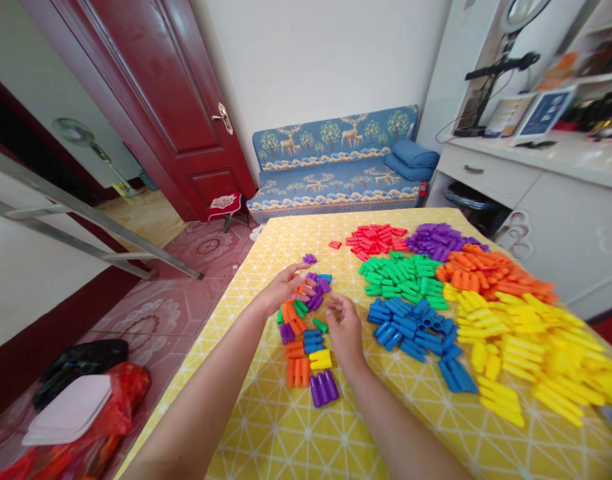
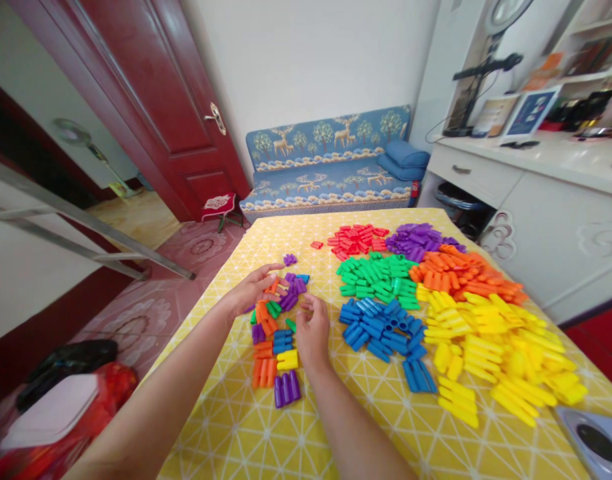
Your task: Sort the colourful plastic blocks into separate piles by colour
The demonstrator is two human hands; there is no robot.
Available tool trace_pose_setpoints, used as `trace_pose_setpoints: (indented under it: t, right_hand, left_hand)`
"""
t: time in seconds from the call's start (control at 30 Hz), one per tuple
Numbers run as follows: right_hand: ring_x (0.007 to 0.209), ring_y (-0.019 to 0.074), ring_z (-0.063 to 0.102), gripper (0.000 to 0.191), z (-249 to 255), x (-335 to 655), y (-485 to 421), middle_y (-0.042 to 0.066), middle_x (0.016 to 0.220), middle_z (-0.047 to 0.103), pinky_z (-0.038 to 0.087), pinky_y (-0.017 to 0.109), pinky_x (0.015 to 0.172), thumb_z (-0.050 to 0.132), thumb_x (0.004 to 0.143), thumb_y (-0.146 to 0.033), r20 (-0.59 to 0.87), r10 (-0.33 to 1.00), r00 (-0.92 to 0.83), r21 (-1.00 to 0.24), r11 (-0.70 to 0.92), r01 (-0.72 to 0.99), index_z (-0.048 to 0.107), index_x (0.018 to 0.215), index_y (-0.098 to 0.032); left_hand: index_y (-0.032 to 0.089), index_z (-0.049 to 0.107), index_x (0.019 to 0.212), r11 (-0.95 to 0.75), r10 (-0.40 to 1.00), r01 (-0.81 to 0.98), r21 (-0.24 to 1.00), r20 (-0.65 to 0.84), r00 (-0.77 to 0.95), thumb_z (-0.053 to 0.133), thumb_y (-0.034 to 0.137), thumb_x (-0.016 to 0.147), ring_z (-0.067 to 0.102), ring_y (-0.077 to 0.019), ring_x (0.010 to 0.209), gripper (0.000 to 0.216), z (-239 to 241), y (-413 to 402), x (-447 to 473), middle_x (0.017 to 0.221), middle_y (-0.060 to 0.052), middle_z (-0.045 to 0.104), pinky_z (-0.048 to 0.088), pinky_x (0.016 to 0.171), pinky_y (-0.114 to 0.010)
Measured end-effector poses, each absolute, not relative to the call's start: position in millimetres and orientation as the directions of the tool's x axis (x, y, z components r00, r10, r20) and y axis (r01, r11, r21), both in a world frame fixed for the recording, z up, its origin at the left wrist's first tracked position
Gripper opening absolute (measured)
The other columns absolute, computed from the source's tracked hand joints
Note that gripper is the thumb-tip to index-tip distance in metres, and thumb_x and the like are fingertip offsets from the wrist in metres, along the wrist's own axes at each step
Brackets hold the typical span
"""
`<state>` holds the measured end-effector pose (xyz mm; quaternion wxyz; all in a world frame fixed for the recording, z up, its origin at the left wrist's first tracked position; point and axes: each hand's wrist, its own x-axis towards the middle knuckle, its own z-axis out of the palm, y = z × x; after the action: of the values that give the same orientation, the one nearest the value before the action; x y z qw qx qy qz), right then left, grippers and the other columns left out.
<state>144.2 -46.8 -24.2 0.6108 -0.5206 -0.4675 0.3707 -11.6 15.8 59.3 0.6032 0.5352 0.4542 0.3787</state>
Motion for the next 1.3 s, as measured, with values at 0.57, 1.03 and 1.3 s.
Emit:
trace_pose_setpoints:
  t: [0.57,1.03,1.3]
  right_hand:
    - [0.077,0.0165,0.057,0.030,-17,145,-54,0.004,0.096,0.062,0.049,0.031,0.071,0.062,0.080,-0.028,0.283,0.920,0.273,-0.958,0.257,0.130,0.060,0.108,-0.021]
    - [0.074,0.0151,0.060,0.017,-3,153,-62,0.001,0.084,0.064,0.049,0.027,0.067,0.062,0.079,-0.027,0.262,0.901,0.347,-0.954,0.297,-0.051,0.059,0.094,-0.020]
    - [0.064,0.0158,0.060,0.033,48,249,-25,0.001,0.073,0.065,0.049,0.029,0.062,0.067,0.075,-0.038,0.324,0.853,0.409,-0.945,0.312,0.098,0.066,0.101,-0.018]
  left_hand:
    - [0.025,0.041,0.143,-0.086,0.870,-0.036,0.996,0.093,0.485,0.058,0.050,0.086,0.033,-0.0297,0.140,0.065,38,-47,14,0.151,-0.010,0.038,0.030,0.114,-0.045]
    - [0.022,0.051,0.134,-0.541,0.834,0.602,0.588,0.466,0.295,0.045,0.031,0.095,0.052,-0.0215,0.123,0.040,5,-38,16,0.131,-0.009,0.059,0.042,0.106,-0.041]
    - [0.024,0.065,0.117,-0.613,0.785,0.663,0.430,0.423,0.452,0.060,0.028,0.085,0.054,-0.0267,0.119,0.032,-2,-28,16,0.125,-0.008,0.063,0.042,0.102,-0.048]
